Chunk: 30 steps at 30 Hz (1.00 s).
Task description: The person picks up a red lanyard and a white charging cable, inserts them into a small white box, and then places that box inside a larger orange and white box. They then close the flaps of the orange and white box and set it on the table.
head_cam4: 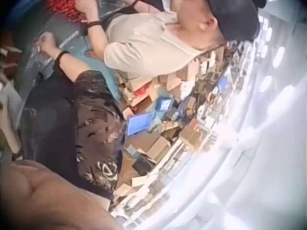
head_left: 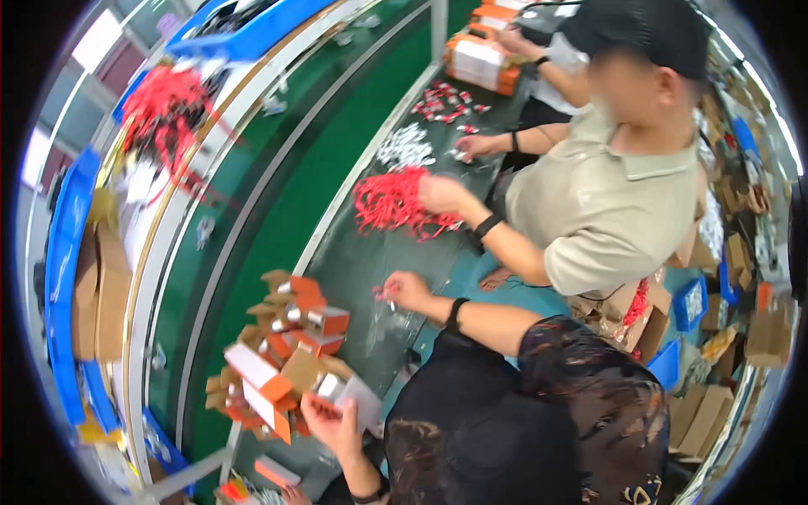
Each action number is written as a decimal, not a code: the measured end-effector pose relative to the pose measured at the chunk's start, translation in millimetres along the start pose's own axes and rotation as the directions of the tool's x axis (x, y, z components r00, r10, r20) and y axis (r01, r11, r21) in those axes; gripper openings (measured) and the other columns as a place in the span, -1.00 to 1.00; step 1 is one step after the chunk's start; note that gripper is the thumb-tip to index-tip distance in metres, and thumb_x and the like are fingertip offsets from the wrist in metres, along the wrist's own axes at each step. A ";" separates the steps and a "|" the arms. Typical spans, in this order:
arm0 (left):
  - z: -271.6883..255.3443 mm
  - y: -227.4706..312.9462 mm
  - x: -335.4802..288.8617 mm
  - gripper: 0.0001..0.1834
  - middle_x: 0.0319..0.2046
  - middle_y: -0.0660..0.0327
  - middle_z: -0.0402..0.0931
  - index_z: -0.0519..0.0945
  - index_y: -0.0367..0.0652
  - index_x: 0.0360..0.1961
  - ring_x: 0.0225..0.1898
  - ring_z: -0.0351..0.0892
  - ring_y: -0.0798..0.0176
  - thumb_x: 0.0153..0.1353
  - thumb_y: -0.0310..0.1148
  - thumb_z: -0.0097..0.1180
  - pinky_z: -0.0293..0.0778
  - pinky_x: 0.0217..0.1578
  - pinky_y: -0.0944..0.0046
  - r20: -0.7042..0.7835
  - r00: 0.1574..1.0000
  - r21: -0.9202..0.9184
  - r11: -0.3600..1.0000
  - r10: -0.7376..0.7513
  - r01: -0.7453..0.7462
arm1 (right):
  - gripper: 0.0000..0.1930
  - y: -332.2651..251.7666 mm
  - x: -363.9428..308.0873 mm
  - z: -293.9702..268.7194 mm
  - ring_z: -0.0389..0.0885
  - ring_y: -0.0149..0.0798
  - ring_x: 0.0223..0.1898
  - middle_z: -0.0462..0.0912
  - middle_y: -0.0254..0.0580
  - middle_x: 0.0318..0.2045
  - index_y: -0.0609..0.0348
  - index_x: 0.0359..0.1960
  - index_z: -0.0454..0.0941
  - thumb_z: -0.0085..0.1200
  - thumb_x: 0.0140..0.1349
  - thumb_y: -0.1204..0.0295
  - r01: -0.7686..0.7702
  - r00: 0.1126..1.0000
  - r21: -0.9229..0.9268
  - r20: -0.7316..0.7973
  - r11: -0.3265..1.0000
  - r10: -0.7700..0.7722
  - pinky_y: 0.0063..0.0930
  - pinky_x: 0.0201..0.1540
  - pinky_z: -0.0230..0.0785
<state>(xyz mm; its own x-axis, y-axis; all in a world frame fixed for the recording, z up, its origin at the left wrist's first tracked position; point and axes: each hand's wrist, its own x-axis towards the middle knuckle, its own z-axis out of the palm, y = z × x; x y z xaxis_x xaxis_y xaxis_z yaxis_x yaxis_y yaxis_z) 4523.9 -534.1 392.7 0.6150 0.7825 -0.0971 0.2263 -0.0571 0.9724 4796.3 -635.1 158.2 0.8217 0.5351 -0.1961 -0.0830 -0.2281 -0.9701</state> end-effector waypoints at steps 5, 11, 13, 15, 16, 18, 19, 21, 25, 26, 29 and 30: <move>34.4 -0.4 31.6 -0.26 -0.17 0.34 0.37 0.38 -0.24 0.16 -0.20 0.38 0.43 -0.07 -0.57 0.48 0.40 -0.16 0.42 0.018 0.995 -0.005 0.995 0.100 -0.100 | -0.86 -197.7 -57.4 -42.2 0.57 -0.47 -0.48 0.66 -0.26 -0.47 0.24 -0.33 0.57 0.32 0.17 0.58 0.149 0.986 0.436 0.003 0.888 -0.167 -0.55 -0.45 0.45; 34.7 21.8 26.3 -0.14 0.11 0.17 0.46 0.33 -0.33 0.27 0.12 0.47 0.32 -0.06 -0.55 0.53 0.43 0.16 0.25 0.060 0.975 -0.064 0.976 0.212 -0.208 | -0.75 -271.5 -107.2 -16.4 0.67 -0.28 -0.35 0.68 -0.15 -0.34 0.17 -0.39 0.57 0.38 -0.04 0.71 0.776 0.623 0.166 -0.049 0.609 -0.781 -0.44 -0.29 0.54; 29.2 26.6 22.2 -0.12 0.08 0.11 0.53 0.35 -0.36 0.26 0.09 0.54 0.26 -0.10 -0.50 0.57 0.49 0.11 0.22 0.048 0.947 0.090 0.943 0.318 -0.321 | -0.75 -280.8 -116.8 -3.8 0.67 -0.18 -0.38 0.68 -0.18 -0.35 0.11 -0.38 0.62 0.39 -0.11 0.65 0.867 0.498 0.046 -0.020 0.497 -0.867 -0.41 -0.28 0.54; 26.3 26.1 19.9 -0.14 0.04 0.08 0.56 0.38 -0.37 0.24 0.04 0.58 0.24 -0.11 -0.48 0.58 0.52 0.08 0.22 0.014 0.928 0.153 0.916 0.372 -0.370 | -0.76 -279.3 -118.9 9.5 0.67 -0.20 -0.39 0.69 -0.21 -0.34 0.09 -0.38 0.63 0.39 -0.10 0.61 0.900 0.433 -0.075 0.036 0.430 -0.901 -0.40 -0.32 0.51; 23.6 26.9 18.3 -0.15 0.01 0.06 0.59 0.41 -0.38 0.21 -0.01 0.62 0.22 -0.12 -0.45 0.59 0.54 0.05 0.23 -0.018 0.906 0.223 0.885 0.422 -0.408 | -0.78 -279.5 -119.8 16.0 0.67 -0.22 -0.40 0.69 -0.23 -0.34 0.08 -0.38 0.64 0.39 -0.09 0.57 0.917 0.374 -0.184 0.097 0.353 -0.922 -0.39 -0.35 0.48; 18.1 10.0 15.9 -0.17 -0.04 0.04 0.62 0.43 -0.37 0.19 -0.05 0.64 0.20 -0.14 -0.43 0.60 0.55 0.02 0.23 -0.094 0.887 0.262 0.871 0.452 -0.416 | -0.82 -280.6 -127.4 21.4 0.66 -0.26 -0.40 0.69 -0.27 -0.34 0.06 -0.38 0.66 0.38 -0.04 0.51 0.908 0.382 -0.240 0.133 0.344 -0.915 -0.38 -0.33 0.40; 16.6 6.7 16.2 -0.17 -0.05 0.04 0.63 0.44 -0.36 0.18 -0.07 0.65 0.19 -0.14 -0.43 0.60 0.55 0.01 0.23 -0.154 0.882 0.212 0.887 0.446 -0.411 | -0.84 -280.9 -131.9 20.6 0.65 -0.26 -0.38 0.69 -0.27 -0.32 0.05 -0.37 0.65 0.34 -0.02 0.51 0.900 0.406 -0.258 0.198 0.352 -0.892 -0.36 -0.31 0.36; 12.5 9.5 15.1 -0.17 -0.10 0.04 0.63 0.46 -0.35 0.17 -0.11 0.65 0.17 -0.16 -0.39 0.61 0.55 -0.02 0.22 -0.244 0.913 0.013 0.942 0.327 -0.334 | -0.85 -282.2 -130.6 22.8 0.65 -0.26 -0.36 0.70 -0.27 -0.31 0.04 -0.35 0.65 0.31 0.01 0.52 0.898 0.418 -0.266 0.275 0.350 -0.866 -0.33 -0.29 0.32; -12.5 3.7 15.4 -0.20 0.05 0.16 0.51 0.40 -0.37 0.21 0.06 0.55 0.27 -0.10 -0.57 0.53 0.51 0.09 0.24 0.000 0.937 0.206 0.917 0.350 -0.342 | -0.71 -288.7 -126.2 23.5 0.65 -0.13 -0.36 0.65 -0.23 -0.41 0.15 -0.12 0.49 0.15 0.09 0.51 0.937 0.339 -0.152 0.617 0.315 -0.710 -0.24 -0.27 0.26; -12.7 3.8 14.8 -0.20 0.05 0.16 0.51 0.40 -0.37 0.21 0.06 0.55 0.27 -0.10 -0.57 0.53 0.51 0.09 0.24 -0.016 0.938 0.205 0.919 0.347 -0.336 | -0.64 -290.8 -127.3 22.6 0.66 -0.08 -0.34 0.65 -0.17 -0.42 0.19 -0.05 0.42 0.13 0.08 0.52 0.916 0.374 -0.198 0.736 0.350 -0.564 -0.19 -0.27 0.27; -13.4 8.2 11.2 -0.18 -0.04 0.01 0.63 0.50 -0.32 0.15 0.00 0.65 0.17 -0.17 -0.34 0.61 0.55 0.02 0.21 -0.007 0.918 0.317 0.872 0.396 -0.373 | -0.60 -285.7 -120.9 27.7 0.66 -0.01 -0.34 0.64 -0.08 -0.37 0.25 -0.01 0.35 0.10 0.09 0.50 0.885 0.350 -0.194 0.876 0.423 -0.331 -0.17 -0.30 0.36; -14.4 2.7 9.3 -0.18 -0.04 0.01 0.63 0.50 -0.32 0.15 0.00 0.65 0.17 -0.17 -0.34 0.61 0.55 0.02 0.21 -0.022 0.919 0.315 0.875 0.393 -0.366 | -0.64 -288.0 -120.1 28.3 0.66 0.00 -0.34 0.63 -0.11 -0.36 0.24 -0.05 0.37 0.10 0.09 0.49 0.850 0.356 -0.226 0.912 0.476 -0.204 -0.18 -0.32 0.39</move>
<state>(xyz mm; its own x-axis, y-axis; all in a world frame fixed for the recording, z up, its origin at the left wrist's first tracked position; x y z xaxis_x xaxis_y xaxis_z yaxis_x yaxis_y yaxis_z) 4519.3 -518.0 397.5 0.6380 0.7105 0.2969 0.2109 -0.5321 0.8200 4705.6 -610.6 457.1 -0.2043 0.9789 -0.0025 0.7865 0.1626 -0.5957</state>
